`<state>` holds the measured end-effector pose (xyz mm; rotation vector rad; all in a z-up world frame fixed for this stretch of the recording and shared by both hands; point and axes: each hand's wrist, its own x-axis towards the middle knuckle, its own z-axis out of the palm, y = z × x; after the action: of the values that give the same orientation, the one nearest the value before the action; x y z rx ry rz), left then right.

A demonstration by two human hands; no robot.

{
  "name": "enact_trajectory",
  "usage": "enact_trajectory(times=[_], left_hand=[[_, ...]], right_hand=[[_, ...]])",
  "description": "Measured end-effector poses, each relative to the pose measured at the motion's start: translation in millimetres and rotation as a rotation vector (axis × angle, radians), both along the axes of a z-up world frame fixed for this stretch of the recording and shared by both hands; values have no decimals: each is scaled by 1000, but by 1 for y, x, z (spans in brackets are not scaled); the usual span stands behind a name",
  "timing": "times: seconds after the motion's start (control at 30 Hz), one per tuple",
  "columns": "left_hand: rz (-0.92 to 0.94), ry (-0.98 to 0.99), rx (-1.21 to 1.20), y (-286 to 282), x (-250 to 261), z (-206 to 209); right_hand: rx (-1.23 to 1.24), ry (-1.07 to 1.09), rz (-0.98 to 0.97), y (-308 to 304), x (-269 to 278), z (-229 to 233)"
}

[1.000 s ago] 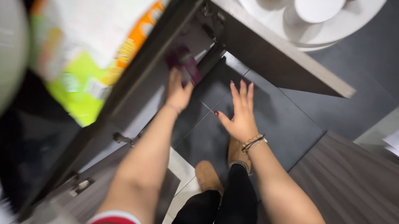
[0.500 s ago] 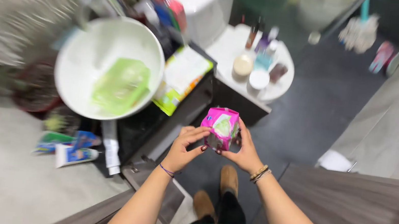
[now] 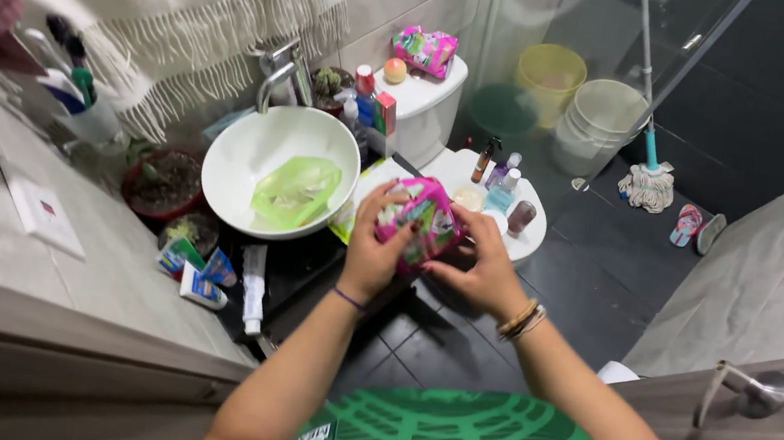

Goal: Organizing and replenishing various toiletries and feminine hygiene products in a bathroom sink cabinet.

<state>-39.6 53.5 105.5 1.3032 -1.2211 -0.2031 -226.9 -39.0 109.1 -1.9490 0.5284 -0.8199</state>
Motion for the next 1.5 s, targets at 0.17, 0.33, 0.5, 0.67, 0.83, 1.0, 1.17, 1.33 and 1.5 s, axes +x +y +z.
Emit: enact_trajectory(times=[0.17, 0.33, 0.5, 0.67, 0.83, 1.0, 1.17, 1.33, 1.5], left_hand=[[-98, 135, -45, -24, -11, 11], [-145, 158, -91, -45, -27, -1], [-112, 8, 22, -58, -31, -33], [-348, 82, 18, -77, -39, -1], [-441, -55, 117, -113, -37, 1], [-574, 89, 193, -147, -30, -9], [-641, 182, 61, -170, -2, -15], [-532, 159, 187, -179, 29, -7], [-295, 68, 162, -189, 75, -24]], right_hand=[[41, -108, 24, -49, -16, -24], [404, -318, 373, -71, -19, 0], [168, -49, 350, -94, -31, -16], [346, -206, 348, -123, -51, -36], [456, -249, 310, -152, -66, -51], [417, -246, 280, -167, -63, -44], [465, -260, 266, -189, -37, -39], [504, -331, 249, -203, 5, -33], [474, -370, 185, -230, 57, -65]])
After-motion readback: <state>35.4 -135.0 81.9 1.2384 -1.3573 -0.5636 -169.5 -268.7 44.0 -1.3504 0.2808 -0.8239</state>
